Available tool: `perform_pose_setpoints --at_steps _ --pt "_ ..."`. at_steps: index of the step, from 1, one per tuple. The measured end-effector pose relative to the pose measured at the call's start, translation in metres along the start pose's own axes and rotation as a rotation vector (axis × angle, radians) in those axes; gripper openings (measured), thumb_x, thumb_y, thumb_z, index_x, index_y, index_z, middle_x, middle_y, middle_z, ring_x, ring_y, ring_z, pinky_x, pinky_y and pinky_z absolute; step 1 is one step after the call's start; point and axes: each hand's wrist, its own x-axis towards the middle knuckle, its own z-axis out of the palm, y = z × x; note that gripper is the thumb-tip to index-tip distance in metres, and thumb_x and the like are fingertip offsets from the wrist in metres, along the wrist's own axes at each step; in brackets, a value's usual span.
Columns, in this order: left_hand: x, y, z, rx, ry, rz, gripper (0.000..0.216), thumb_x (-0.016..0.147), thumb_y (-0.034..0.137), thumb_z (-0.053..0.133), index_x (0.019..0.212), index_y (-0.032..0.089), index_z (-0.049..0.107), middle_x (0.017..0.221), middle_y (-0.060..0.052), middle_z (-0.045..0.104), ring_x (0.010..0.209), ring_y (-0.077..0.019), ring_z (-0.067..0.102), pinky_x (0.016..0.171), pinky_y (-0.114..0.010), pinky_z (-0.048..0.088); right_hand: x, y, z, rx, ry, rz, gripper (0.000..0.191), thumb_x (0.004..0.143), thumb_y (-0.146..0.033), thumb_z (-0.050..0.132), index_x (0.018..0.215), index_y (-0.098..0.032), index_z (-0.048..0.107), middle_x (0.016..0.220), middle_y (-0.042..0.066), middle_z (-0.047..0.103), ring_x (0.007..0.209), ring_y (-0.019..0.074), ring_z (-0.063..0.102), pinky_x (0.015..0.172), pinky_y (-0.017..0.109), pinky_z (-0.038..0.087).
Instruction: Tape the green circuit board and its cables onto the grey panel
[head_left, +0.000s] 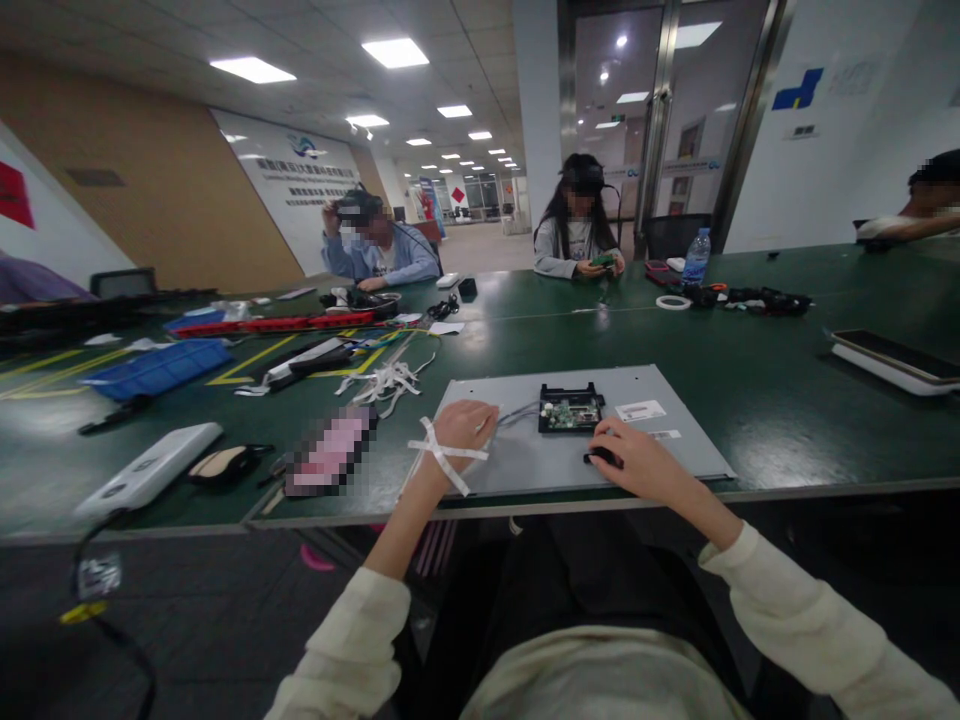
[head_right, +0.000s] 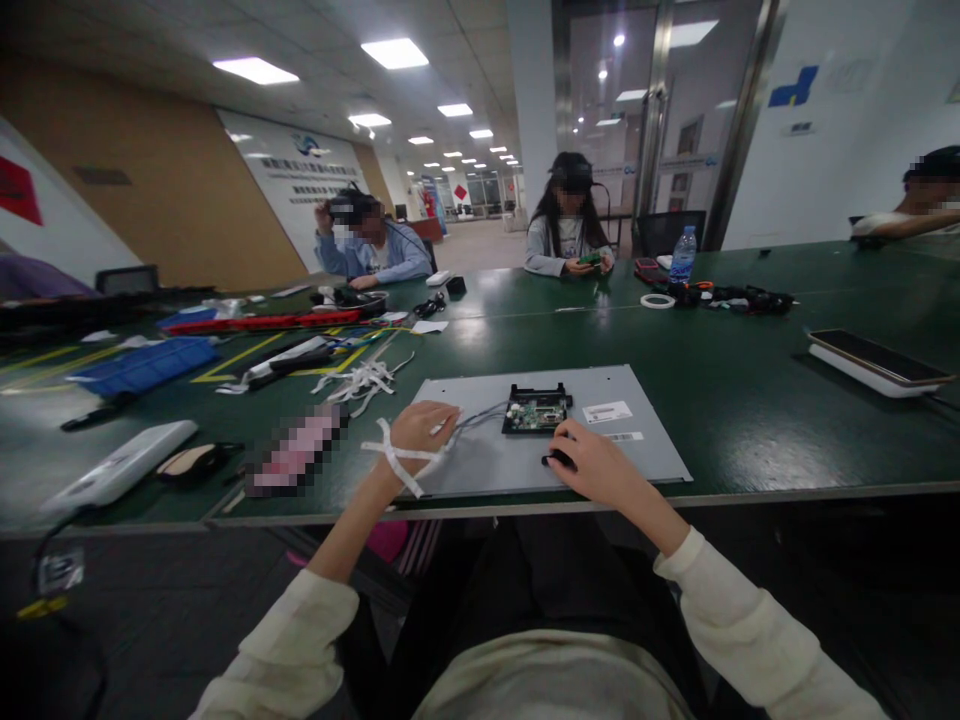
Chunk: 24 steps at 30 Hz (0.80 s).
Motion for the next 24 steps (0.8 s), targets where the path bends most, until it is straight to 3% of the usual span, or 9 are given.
perform_pose_setpoints --at_steps 6,12,19,22,24 --pt "0.020 -0.006 0.002 -0.429 0.048 -0.366 0.029 0.084 0.038 0.048 0.082 0.016 0.066 0.070 -0.003 0.068 0.057 -0.0143 0.063 0.055 -0.023 0.048 0.000 0.002 0.001 0.003 -0.004 0.006 0.019 0.089 -0.028 0.049 0.098 -0.017 0.063 0.110 0.009 0.055 0.070 0.0127 0.057 0.066 0.028 0.048" --pt "0.022 -0.012 0.002 -0.801 0.130 -0.589 0.032 0.076 0.047 0.057 0.079 0.015 0.063 0.070 -0.004 0.067 0.049 -0.0119 0.059 0.044 -0.020 0.043 0.000 0.001 0.001 -0.001 0.006 0.009 0.019 0.089 -0.028 0.050 0.097 -0.018 0.063 0.110 0.009 0.056 0.071 0.0133 0.058 0.066 0.028 0.047" --pt "0.016 0.009 -0.017 -0.926 0.178 -0.685 0.039 0.069 0.053 0.065 0.079 0.015 0.063 0.073 -0.005 0.069 0.048 -0.0097 0.056 0.043 -0.019 0.040 -0.001 -0.004 -0.003 0.019 0.079 -0.042 0.021 0.089 -0.029 0.050 0.100 -0.019 0.064 0.107 0.009 0.060 0.078 0.0160 0.059 0.070 0.028 0.046" --pt "0.016 0.024 -0.024 -0.975 0.215 -0.675 0.040 0.072 0.053 0.064 0.082 0.014 0.064 0.082 -0.009 0.071 0.052 -0.0103 0.059 0.042 -0.018 0.039 0.007 -0.015 -0.003 0.168 0.197 0.013 0.022 0.090 -0.029 0.047 0.095 -0.018 0.066 0.100 0.008 0.064 0.075 0.0150 0.058 0.069 0.027 0.044" --pt "0.015 0.034 -0.027 -0.983 0.239 -0.631 0.039 0.076 0.051 0.061 0.086 0.014 0.066 0.088 -0.010 0.071 0.056 -0.0115 0.062 0.043 -0.018 0.040 0.019 -0.026 -0.002 0.341 0.200 0.086 0.026 0.091 -0.033 0.046 0.092 -0.018 0.067 0.091 0.007 0.066 0.068 0.0132 0.056 0.064 0.025 0.043"
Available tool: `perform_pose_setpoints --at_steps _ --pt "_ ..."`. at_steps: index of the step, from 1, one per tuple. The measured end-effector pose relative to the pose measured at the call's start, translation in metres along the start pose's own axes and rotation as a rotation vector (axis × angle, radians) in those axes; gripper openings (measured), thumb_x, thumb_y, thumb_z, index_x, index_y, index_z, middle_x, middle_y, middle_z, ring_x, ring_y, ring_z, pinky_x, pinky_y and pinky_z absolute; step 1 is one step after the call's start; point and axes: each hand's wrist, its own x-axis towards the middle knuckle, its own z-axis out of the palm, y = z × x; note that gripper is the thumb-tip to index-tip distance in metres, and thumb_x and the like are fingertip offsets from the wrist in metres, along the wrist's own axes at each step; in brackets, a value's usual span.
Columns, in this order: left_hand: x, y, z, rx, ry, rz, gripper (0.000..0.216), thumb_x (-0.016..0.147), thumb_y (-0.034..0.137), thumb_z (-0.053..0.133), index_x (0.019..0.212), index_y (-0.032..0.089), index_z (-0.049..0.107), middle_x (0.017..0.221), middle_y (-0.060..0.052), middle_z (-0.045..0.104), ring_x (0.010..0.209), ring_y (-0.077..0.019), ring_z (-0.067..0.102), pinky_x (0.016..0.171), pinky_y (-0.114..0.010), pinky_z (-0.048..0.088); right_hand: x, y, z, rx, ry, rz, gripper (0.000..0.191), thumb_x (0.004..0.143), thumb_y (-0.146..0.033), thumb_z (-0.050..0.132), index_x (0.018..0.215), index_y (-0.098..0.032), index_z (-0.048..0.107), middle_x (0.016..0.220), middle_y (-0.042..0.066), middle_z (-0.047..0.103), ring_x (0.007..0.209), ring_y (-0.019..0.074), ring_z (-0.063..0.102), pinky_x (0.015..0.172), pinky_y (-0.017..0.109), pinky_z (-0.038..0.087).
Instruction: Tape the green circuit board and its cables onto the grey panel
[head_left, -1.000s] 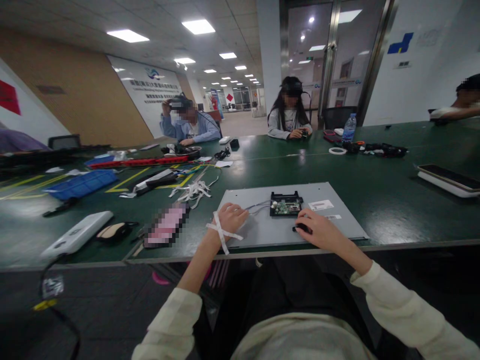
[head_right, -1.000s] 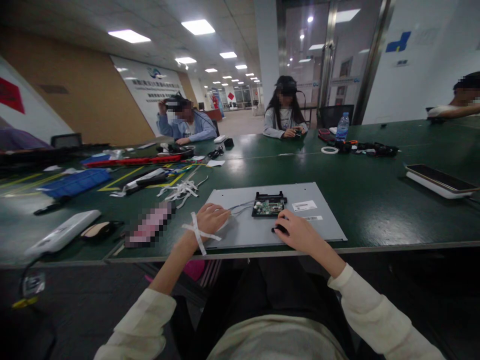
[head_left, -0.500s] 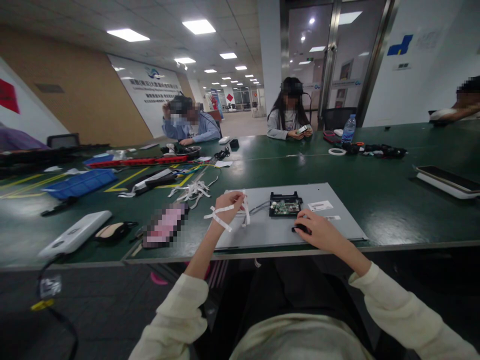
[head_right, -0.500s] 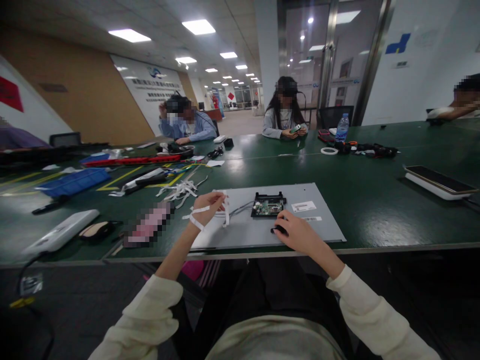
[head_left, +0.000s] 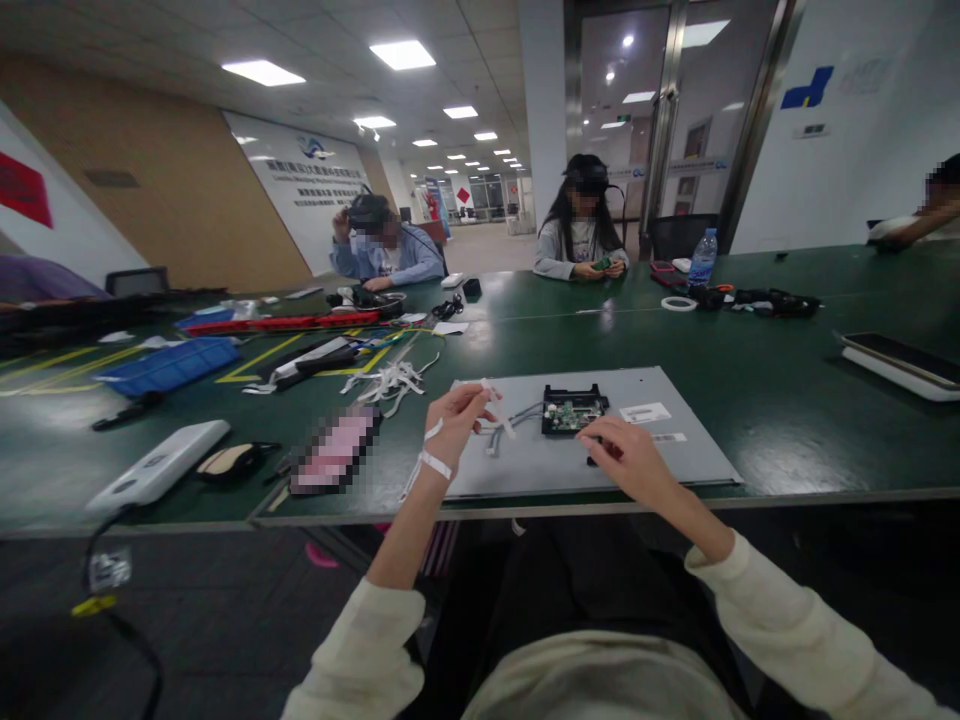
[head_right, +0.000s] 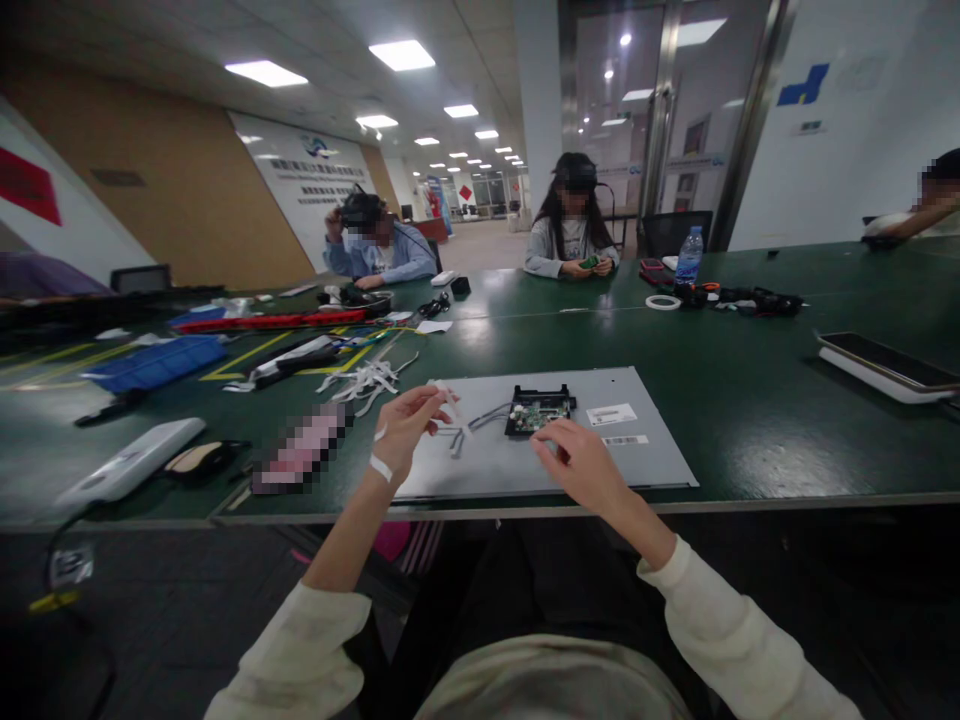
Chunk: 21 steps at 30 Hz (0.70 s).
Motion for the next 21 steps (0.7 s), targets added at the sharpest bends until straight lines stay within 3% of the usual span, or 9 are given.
perform_pose_setpoints --at_steps 3,6,9,11,14,21 --pt "-0.013 0.008 0.007 0.109 0.020 0.166 0.034 0.084 0.045 0.053 0.092 0.015 0.068 0.088 -0.010 0.072 0.067 -0.0147 0.066 0.050 -0.021 0.048 0.021 -0.018 0.014 0.313 -0.122 0.197 0.033 0.091 -0.042 0.045 0.092 -0.017 0.067 0.075 0.004 0.066 0.055 0.0107 0.051 0.054 0.023 0.039" --pt "-0.030 0.011 0.010 0.397 0.003 0.522 0.025 0.089 0.032 0.050 0.094 0.017 0.069 0.091 -0.008 0.072 0.082 -0.0159 0.068 0.072 -0.026 0.055 0.041 -0.031 0.028 0.696 -0.231 0.470 0.044 0.089 -0.052 0.042 0.091 -0.015 0.066 0.070 0.004 0.065 0.051 0.0092 0.050 0.048 0.020 0.035" --pt "-0.047 0.009 0.014 0.657 -0.081 0.898 0.022 0.090 0.020 0.048 0.100 0.019 0.068 0.101 -0.008 0.071 0.093 -0.0159 0.066 0.083 -0.028 0.053 0.052 -0.037 0.040 0.995 -0.269 0.667 0.045 0.082 -0.059 0.051 0.084 -0.016 0.064 0.074 0.004 0.065 0.062 0.0106 0.058 0.053 0.020 0.040" --pt "-0.053 0.004 0.017 0.741 -0.076 1.021 0.022 0.089 0.017 0.048 0.100 0.020 0.067 0.101 -0.009 0.070 0.095 -0.0162 0.065 0.083 -0.029 0.053 0.054 -0.037 0.046 1.085 -0.257 0.728 0.038 0.073 -0.054 0.065 0.080 -0.017 0.063 0.069 0.000 0.061 0.063 0.0100 0.057 0.059 0.021 0.044" --pt "-0.056 -0.004 0.021 0.816 -0.056 1.018 0.021 0.089 0.018 0.048 0.093 0.021 0.068 0.096 -0.007 0.071 0.094 -0.0170 0.065 0.082 -0.031 0.053 0.056 -0.036 0.052 1.141 -0.222 0.764 0.031 0.064 -0.041 0.076 0.077 -0.017 0.063 0.063 -0.004 0.056 0.059 0.0080 0.053 0.062 0.022 0.046" --pt "-0.052 -0.019 0.023 0.864 -0.129 0.694 0.028 0.091 0.026 0.041 0.090 0.025 0.070 0.106 -0.008 0.067 0.096 -0.0191 0.062 0.086 -0.036 0.050 0.066 -0.028 0.059 1.117 -0.195 0.771 0.026 0.063 -0.035 0.075 0.078 -0.016 0.065 0.070 0.000 0.063 0.062 0.0088 0.055 0.059 0.020 0.043"
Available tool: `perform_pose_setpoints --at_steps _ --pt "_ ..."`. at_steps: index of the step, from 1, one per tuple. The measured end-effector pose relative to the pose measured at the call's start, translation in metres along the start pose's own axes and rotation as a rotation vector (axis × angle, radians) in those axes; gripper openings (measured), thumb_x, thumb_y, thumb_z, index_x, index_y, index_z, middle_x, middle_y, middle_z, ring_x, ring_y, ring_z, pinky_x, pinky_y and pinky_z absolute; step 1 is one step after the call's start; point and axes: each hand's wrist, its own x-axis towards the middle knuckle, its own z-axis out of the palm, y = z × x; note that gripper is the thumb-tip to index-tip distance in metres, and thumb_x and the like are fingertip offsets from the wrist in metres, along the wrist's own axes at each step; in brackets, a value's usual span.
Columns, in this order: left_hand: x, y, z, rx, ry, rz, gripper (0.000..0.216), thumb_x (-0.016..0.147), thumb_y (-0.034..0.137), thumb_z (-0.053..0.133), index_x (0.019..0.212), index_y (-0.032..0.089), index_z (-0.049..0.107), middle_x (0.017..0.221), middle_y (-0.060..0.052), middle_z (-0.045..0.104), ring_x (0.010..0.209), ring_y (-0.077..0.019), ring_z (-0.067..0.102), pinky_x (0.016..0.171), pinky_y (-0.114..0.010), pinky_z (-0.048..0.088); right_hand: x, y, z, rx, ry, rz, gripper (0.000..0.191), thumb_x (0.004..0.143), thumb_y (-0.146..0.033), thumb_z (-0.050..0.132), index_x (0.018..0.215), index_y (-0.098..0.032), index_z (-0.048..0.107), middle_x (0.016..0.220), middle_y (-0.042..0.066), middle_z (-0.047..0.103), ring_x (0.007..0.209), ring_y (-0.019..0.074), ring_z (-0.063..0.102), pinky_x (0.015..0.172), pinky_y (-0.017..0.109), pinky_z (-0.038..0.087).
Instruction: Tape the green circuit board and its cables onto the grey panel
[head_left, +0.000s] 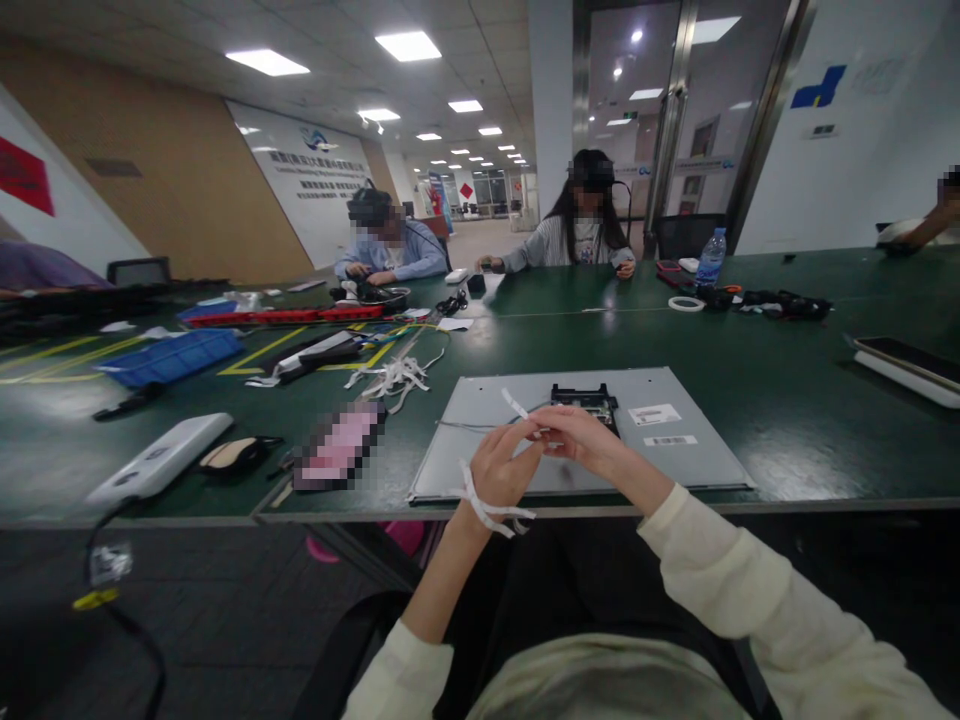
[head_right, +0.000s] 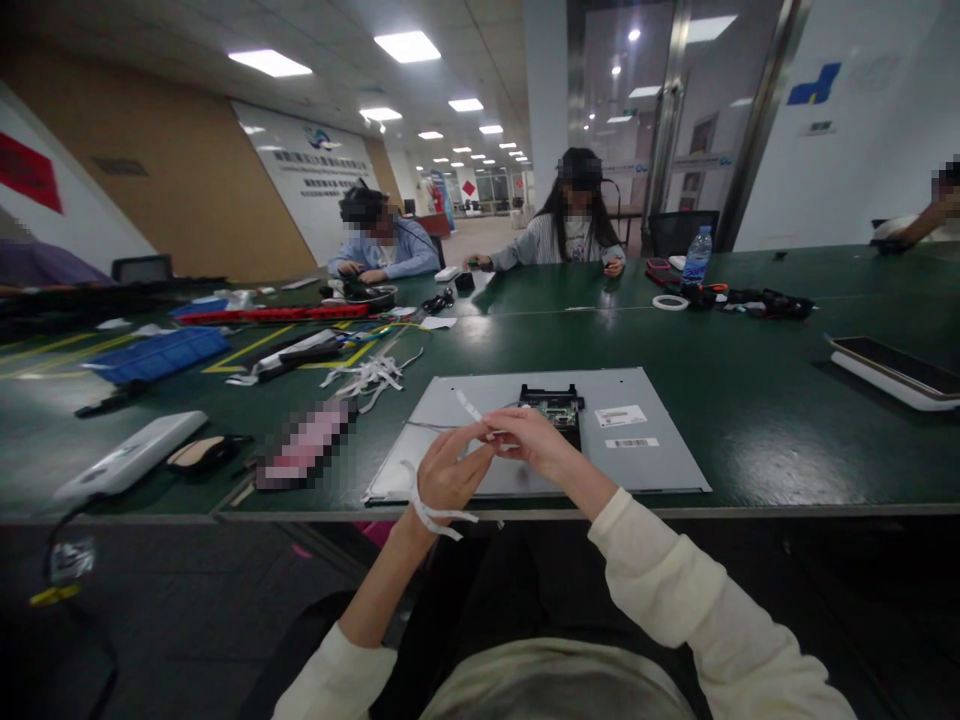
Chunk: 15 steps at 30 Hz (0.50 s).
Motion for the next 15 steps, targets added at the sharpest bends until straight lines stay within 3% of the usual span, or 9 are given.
perform_pose_setpoints --at_steps 3,6,10,15 --pt "-0.002 -0.003 0.001 -0.039 0.056 -0.112 0.029 0.089 0.026 0.043 0.107 0.025 0.066 0.114 -0.009 0.062 0.092 -0.0180 0.061 0.088 -0.035 0.049 0.010 0.001 -0.003 -0.009 0.037 -0.048 0.029 0.064 -0.037 0.074 0.082 -0.016 0.066 0.075 0.003 0.065 0.064 0.0091 0.057 0.057 0.018 0.042" --pt "-0.003 -0.013 -0.003 -0.013 0.087 -0.229 0.043 0.086 0.028 0.048 0.128 0.022 0.052 0.121 -0.012 0.056 0.100 -0.0211 0.058 0.092 -0.036 0.046 0.021 -0.001 -0.006 -0.056 0.149 -0.121 0.029 0.070 -0.039 0.070 0.089 -0.017 0.066 0.081 0.004 0.066 0.066 0.0098 0.060 0.052 0.016 0.041" --pt "-0.007 -0.041 -0.004 0.089 -0.143 -0.263 0.057 0.075 0.035 0.061 0.129 0.019 0.051 0.124 -0.012 0.056 0.117 -0.0303 0.049 0.099 -0.045 0.039 0.034 -0.008 -0.005 -0.088 0.188 -0.158 0.020 0.075 -0.027 0.064 0.093 -0.017 0.066 0.083 0.002 0.066 0.064 0.0076 0.060 0.050 0.015 0.041" --pt "-0.015 -0.066 0.002 0.125 -0.319 -0.316 0.031 0.081 0.034 0.054 0.111 0.026 0.061 0.112 -0.007 0.065 0.107 -0.0263 0.058 0.102 -0.050 0.033 0.049 -0.001 0.005 -0.174 0.124 -0.146 0.018 0.078 -0.013 0.056 0.093 -0.014 0.065 0.074 0.001 0.065 0.058 0.0065 0.058 0.054 0.016 0.047"
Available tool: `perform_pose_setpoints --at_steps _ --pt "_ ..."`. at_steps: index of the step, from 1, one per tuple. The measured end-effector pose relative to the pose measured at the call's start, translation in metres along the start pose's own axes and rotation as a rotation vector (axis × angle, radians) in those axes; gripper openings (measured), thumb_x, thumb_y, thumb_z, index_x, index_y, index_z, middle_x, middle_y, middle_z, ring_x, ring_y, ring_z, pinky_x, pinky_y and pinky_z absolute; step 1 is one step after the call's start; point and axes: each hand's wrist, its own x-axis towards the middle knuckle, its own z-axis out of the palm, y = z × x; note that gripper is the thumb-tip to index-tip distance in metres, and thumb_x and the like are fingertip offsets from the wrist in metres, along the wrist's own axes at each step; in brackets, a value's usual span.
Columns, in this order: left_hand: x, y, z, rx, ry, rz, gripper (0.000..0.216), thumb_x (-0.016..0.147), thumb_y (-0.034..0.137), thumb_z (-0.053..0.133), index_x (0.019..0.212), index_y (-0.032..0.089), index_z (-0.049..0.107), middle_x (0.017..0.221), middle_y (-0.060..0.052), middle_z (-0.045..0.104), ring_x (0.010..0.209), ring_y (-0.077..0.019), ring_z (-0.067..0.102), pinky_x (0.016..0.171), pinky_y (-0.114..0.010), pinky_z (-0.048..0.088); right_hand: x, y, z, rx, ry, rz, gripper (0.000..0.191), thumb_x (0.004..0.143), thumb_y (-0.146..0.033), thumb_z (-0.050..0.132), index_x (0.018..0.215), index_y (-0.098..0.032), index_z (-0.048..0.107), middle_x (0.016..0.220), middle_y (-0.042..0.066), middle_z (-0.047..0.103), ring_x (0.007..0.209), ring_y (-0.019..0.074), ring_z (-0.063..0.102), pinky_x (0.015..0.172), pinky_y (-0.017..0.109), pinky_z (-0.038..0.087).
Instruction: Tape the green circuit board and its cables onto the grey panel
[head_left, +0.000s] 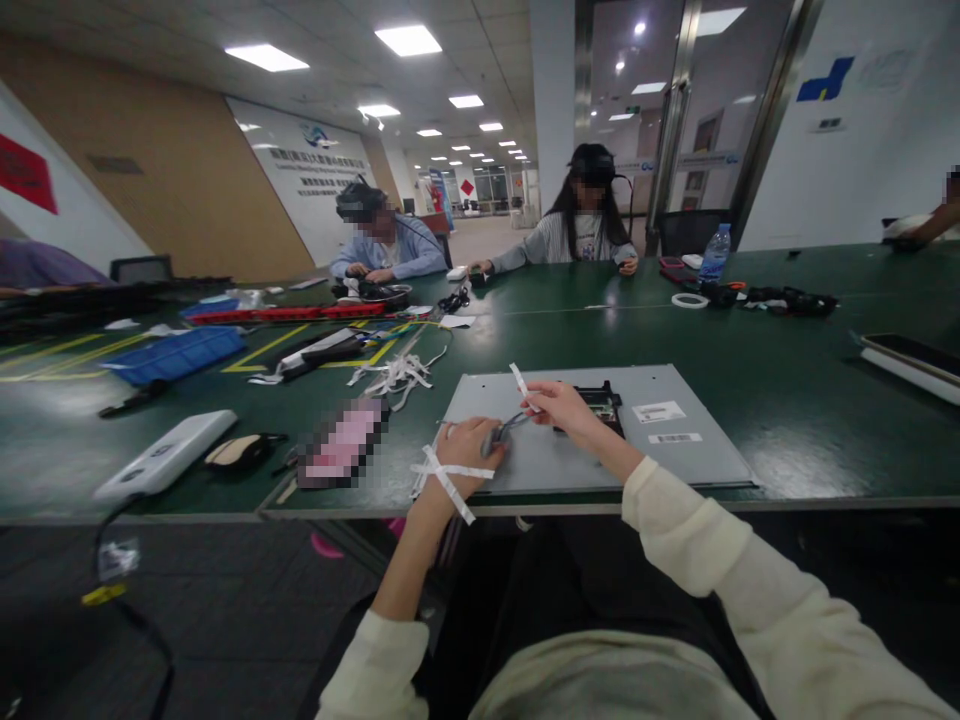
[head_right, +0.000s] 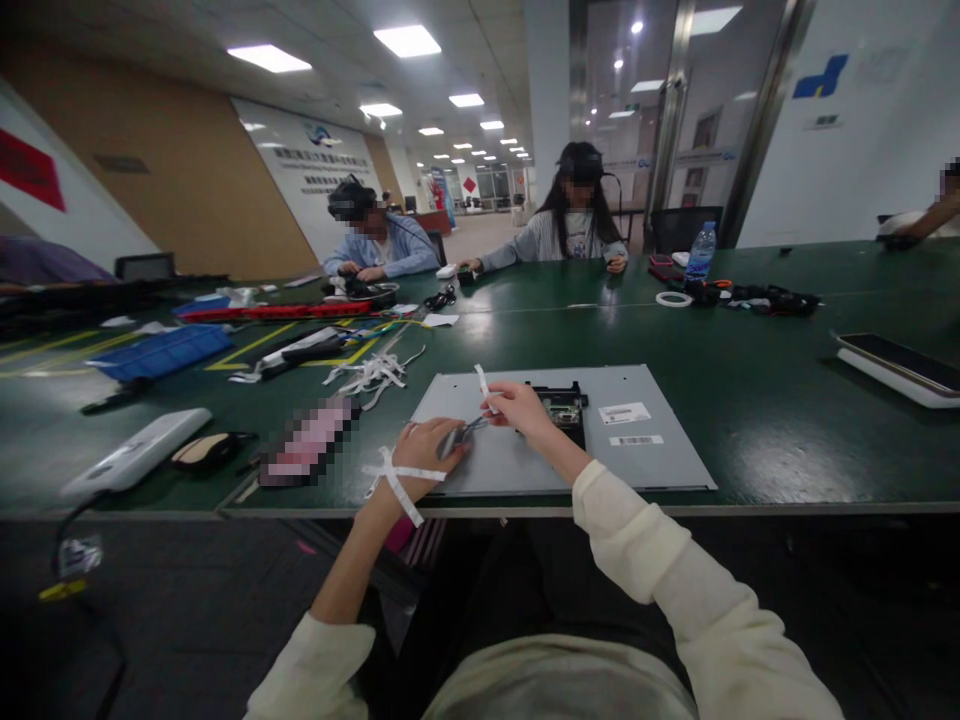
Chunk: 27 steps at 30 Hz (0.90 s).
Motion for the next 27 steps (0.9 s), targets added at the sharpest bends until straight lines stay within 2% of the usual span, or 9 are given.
perform_pose_setpoints --at_steps 4,9,12,14,16,19,27 --pt "0.001 -0.001 0.000 0.009 0.000 0.007 0.026 0.083 0.025 0.050 0.105 0.024 0.064 0.103 -0.006 0.067 0.099 -0.0236 0.061 0.098 -0.045 0.038 0.006 0.019 0.007 -0.116 -0.005 -0.066 0.019 0.079 -0.012 0.052 0.094 -0.013 0.064 0.074 0.002 0.065 0.053 0.0060 0.056 0.056 0.018 0.049" --pt "0.001 -0.003 0.002 -0.021 -0.001 0.069 0.029 0.083 0.018 0.046 0.103 0.023 0.067 0.102 -0.006 0.064 0.091 -0.0193 0.062 0.082 -0.031 0.049 0.006 0.032 0.009 -0.275 0.017 -0.144 0.044 0.081 -0.018 0.053 0.125 -0.012 0.054 0.072 0.001 0.065 0.052 0.0084 0.056 0.053 0.020 0.050" --pt "0.002 -0.008 0.009 -0.050 0.043 0.097 0.032 0.081 0.013 0.045 0.102 0.024 0.067 0.112 -0.006 0.061 0.096 -0.0183 0.061 0.085 -0.031 0.050 0.002 0.033 0.014 -0.288 -0.031 -0.190 0.053 0.082 -0.019 0.051 0.135 -0.018 0.046 0.072 -0.002 0.064 0.052 0.0082 0.056 0.053 0.019 0.050" --pt "0.002 -0.011 0.012 -0.082 0.042 0.129 0.033 0.080 0.011 0.045 0.102 0.022 0.067 0.113 -0.006 0.062 0.099 -0.0190 0.061 0.089 -0.033 0.049 0.000 0.033 0.020 -0.292 -0.085 -0.196 0.048 0.082 -0.017 0.049 0.129 -0.020 0.052 0.072 -0.002 0.064 0.052 0.0079 0.057 0.053 0.019 0.050" --pt "0.003 -0.013 0.013 -0.123 0.027 0.149 0.032 0.080 0.011 0.044 0.101 0.020 0.067 0.110 -0.007 0.065 0.101 -0.0203 0.061 0.092 -0.035 0.048 0.000 0.035 0.026 -0.297 -0.117 -0.169 0.036 0.082 -0.015 0.046 0.115 -0.018 0.062 0.072 -0.001 0.064 0.052 0.0076 0.057 0.053 0.019 0.049" --pt "0.002 -0.013 0.012 -0.176 0.018 0.136 0.030 0.081 0.014 0.045 0.101 0.019 0.066 0.109 -0.007 0.067 0.102 -0.0215 0.060 0.095 -0.037 0.047 0.000 0.039 0.031 -0.312 -0.101 -0.134 0.028 0.083 -0.013 0.045 0.099 -0.014 0.067 0.070 0.001 0.063 0.050 0.0073 0.057 0.050 0.017 0.047" --pt "-0.003 -0.013 0.014 -0.172 0.032 0.046 0.033 0.082 0.019 0.045 0.112 0.019 0.060 0.108 -0.007 0.067 0.103 -0.0223 0.060 0.093 -0.037 0.047 0.001 0.042 0.031 -0.532 -0.057 -0.137 0.027 0.083 -0.010 0.043 0.094 -0.012 0.068 0.058 0.000 0.061 0.047 0.0079 0.057 0.046 0.015 0.043"
